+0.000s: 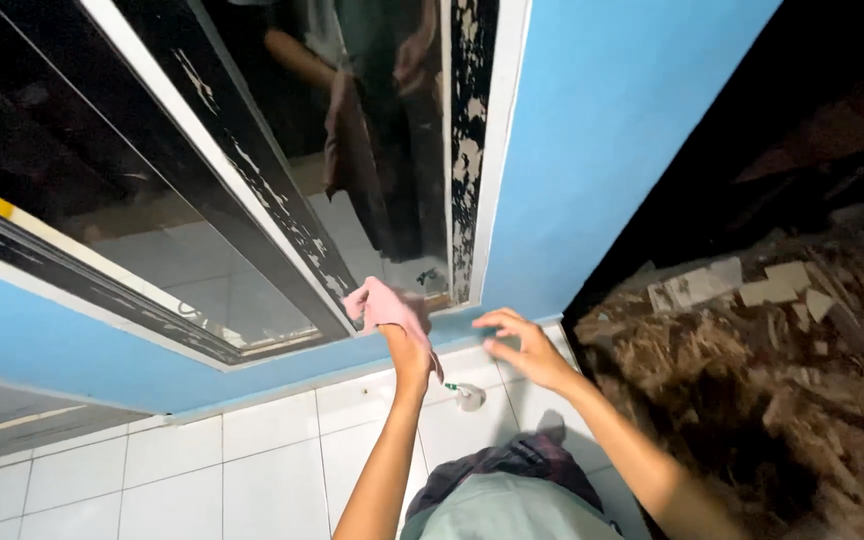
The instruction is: Cleaning the glass panes of a window using a pink cloth.
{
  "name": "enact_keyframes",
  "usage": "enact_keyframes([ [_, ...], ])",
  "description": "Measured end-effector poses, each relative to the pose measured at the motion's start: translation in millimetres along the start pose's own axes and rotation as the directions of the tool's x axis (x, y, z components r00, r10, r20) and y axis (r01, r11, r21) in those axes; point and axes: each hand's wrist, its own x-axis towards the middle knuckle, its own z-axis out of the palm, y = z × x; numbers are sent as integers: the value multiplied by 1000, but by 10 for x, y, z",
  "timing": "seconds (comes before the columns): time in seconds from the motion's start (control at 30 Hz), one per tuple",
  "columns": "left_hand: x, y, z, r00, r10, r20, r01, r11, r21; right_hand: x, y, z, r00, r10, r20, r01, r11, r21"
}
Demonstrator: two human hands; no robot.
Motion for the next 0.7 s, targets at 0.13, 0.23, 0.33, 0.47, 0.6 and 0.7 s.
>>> enact_keyframes([
  [0.13,243,73,-11,994,37,-105,-16,981,193,456,28,-283,996,-42,-76,39,999,-34],
  [0.23,407,392,50,980,100,-174,-34,936,351,778,-40,-460,983,-118,-144,106,990,-89],
  [0.33,645,713,230,927,291,-235,-175,892,417,1097,-136,-637,951,-224,-212,175,958,-229],
  [0.47,1135,1008,528,843,412,-347,-247,868,431,1561,-297,-883,816,-497,-293,319,812,-489],
  [0.6,1656,1363,845,751,588,-301,-378,757,533,2090,-342,-1104,668,-675,-312,340,650,-679],
  [0.7,2011,1648,1063,590,790,-167,-506,522,687,2376,-501,-1213,562,-775,-288,345,536,-770],
])
